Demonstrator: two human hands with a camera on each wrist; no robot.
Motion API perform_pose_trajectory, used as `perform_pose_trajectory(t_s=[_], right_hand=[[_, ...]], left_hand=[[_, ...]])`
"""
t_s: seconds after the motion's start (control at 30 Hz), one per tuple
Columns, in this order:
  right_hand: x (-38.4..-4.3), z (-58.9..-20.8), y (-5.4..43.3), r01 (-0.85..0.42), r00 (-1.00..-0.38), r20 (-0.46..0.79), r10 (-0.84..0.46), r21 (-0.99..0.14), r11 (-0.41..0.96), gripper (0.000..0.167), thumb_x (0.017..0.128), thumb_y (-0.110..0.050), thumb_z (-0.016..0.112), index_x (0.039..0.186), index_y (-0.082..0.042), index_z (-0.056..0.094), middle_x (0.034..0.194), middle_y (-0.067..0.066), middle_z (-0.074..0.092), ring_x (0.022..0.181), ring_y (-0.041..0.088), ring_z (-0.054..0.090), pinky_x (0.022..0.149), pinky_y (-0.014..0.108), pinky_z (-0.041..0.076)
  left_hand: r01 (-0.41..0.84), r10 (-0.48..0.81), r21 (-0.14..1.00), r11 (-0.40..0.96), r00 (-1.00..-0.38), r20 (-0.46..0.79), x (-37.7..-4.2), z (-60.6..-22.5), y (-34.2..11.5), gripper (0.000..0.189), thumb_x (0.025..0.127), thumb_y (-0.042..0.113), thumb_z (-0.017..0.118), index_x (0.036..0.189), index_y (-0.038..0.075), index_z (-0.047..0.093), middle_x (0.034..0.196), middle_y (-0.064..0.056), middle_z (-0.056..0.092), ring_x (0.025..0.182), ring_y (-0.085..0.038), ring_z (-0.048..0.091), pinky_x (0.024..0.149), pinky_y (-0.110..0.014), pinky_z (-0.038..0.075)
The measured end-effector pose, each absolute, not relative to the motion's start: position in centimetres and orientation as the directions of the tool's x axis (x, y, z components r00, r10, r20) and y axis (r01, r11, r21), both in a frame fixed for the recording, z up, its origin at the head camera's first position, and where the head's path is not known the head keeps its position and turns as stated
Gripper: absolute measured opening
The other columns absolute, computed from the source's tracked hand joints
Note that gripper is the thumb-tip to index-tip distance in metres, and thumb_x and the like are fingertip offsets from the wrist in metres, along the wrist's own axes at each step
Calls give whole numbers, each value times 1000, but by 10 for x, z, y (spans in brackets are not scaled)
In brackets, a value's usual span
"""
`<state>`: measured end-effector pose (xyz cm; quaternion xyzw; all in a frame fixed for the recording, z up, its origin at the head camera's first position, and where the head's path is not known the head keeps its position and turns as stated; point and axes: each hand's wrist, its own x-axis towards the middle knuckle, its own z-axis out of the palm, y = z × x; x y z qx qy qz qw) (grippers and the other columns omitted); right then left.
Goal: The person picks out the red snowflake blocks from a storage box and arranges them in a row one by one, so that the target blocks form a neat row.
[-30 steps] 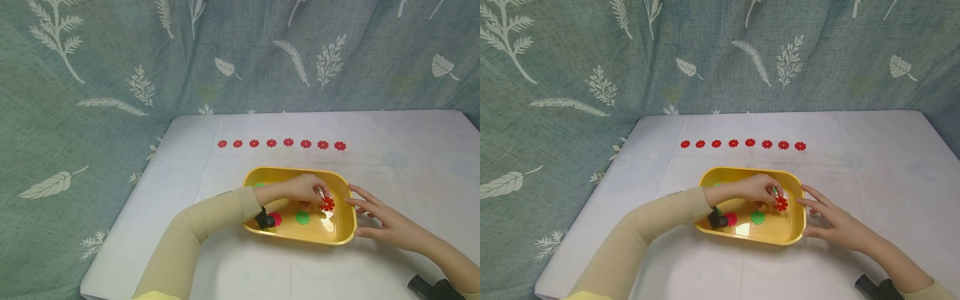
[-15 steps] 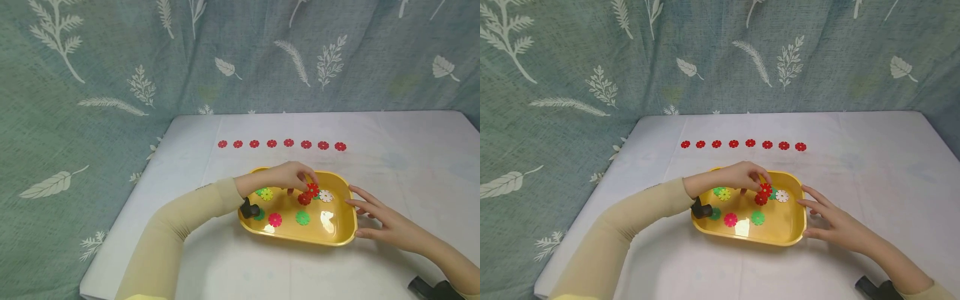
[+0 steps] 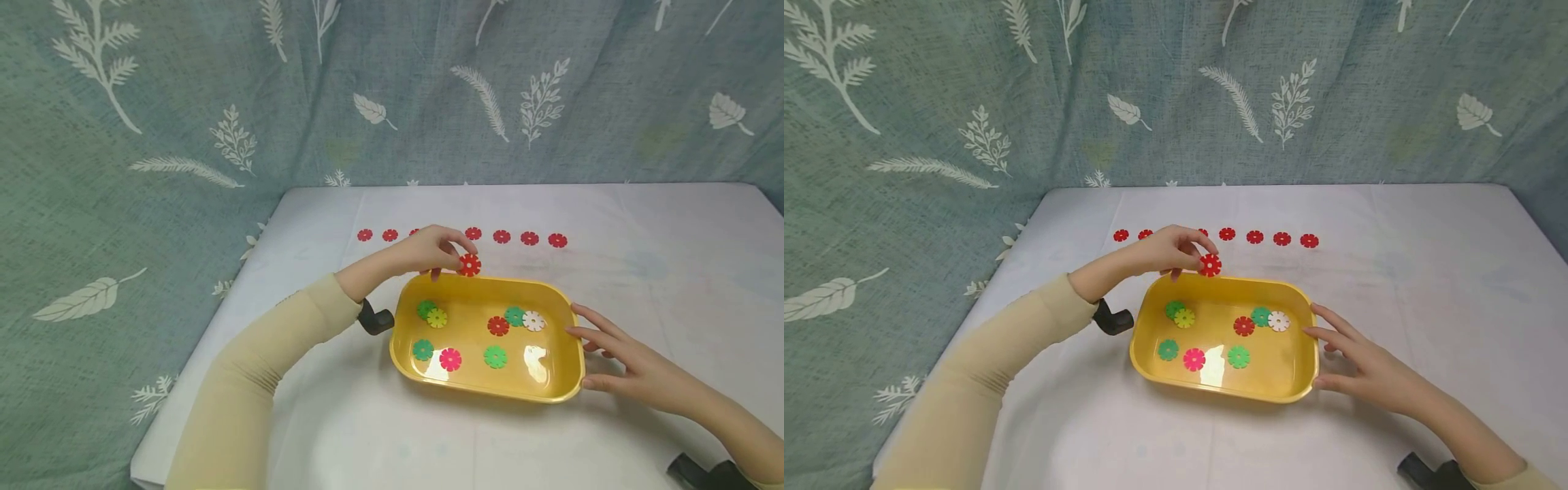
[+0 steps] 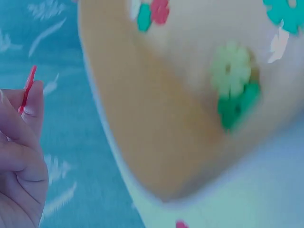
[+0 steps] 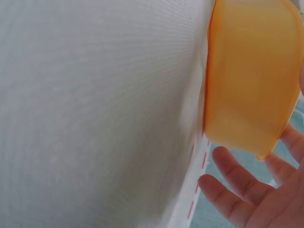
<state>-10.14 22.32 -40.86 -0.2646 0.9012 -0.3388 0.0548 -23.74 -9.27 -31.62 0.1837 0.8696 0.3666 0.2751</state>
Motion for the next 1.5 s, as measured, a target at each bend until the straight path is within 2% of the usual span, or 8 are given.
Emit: perform_pose_trajectory(t_s=[0.17, 0.3, 0.5, 0.6, 0.8, 1.07, 1.3, 1.5], right_hand=[[-101, -409, 224, -436, -856, 77, -511, -638, 635, 64, 74, -32, 75, 129, -14, 50, 149, -15, 18, 93, -4, 50, 74, 22, 50], [-101, -409, 223, -438, -857, 79, -510, -635, 637, 63, 74, -32, 75, 129, -14, 51, 148, -15, 19, 93, -3, 51, 74, 22, 50], [-101, -409, 223, -441, -856, 83, -510, -631, 638, 63, 74, -32, 75, 129, -14, 51, 148, -15, 19, 92, -2, 51, 74, 22, 50], [-101, -408, 223, -434, -859, 72, -507, -630, 644, 64, 74, -33, 75, 130, -13, 50, 149, -15, 19, 92, -2, 51, 73, 22, 50], [-101, -409, 224, -441, -854, 80, -513, -633, 636, 64, 74, -32, 75, 130, -13, 50, 148, -17, 18, 92, -2, 51, 73, 22, 50], [-101, -409, 223, -428, -861, 66, -505, -632, 646, 64, 74, -33, 75, 130, -14, 50, 149, -15, 18, 92, -1, 51, 73, 22, 49], [-101, -408, 222, -439, -856, 78, -510, -631, 640, 64, 74, -32, 75, 130, -14, 50, 148, -17, 18, 92, -3, 51, 73, 22, 50], [-101, -408, 223, -441, -854, 79, -514, -634, 635, 63, 74, -31, 75, 130, -14, 50, 149, -17, 18, 93, -3, 51, 74, 23, 50]], left_hand=[[73, 463, 774, 629, -835, -297, -253, -306, -121, 28, 87, 13, 59, 115, 16, 60, 93, -9, 67, 45, -20, 47, 43, -21, 33], [18, 392, 797, 604, -877, -277, -265, -304, -144, 30, 87, 13, 59, 117, 16, 58, 97, -11, 66, 45, -18, 47, 44, -21, 33], [-61, 256, 779, 624, -926, -278, -279, -307, -174, 32, 86, 18, 62, 117, 20, 58, 84, -8, 64, 46, -17, 46, 46, -22, 36], [-113, 190, 777, 619, -939, -287, -286, -309, -187, 33, 86, 17, 62, 119, 20, 57, 89, -6, 64, 46, -17, 45, 48, -23, 37], [-205, 67, 765, 611, -949, -307, -300, -323, -212, 38, 86, 19, 62, 123, 20, 55, 106, -11, 63, 47, -16, 49, 47, -21, 36], [-312, -48, 790, 528, -940, -339, -308, -333, -235, 44, 87, 21, 61, 130, 21, 50, 103, -7, 60, 46, -10, 47, 48, -20, 37], [-373, -148, 817, 441, -927, -343, -311, -346, -254, 48, 89, 19, 60, 134, 22, 45, 117, -7, 56, 47, -7, 50, 46, -18, 36], [-381, -211, 834, 398, -923, -321, -316, -362, -265, 48, 89, 18, 59, 135, 20, 44, 122, -9, 53, 49, -5, 53, 45, -17, 37]])
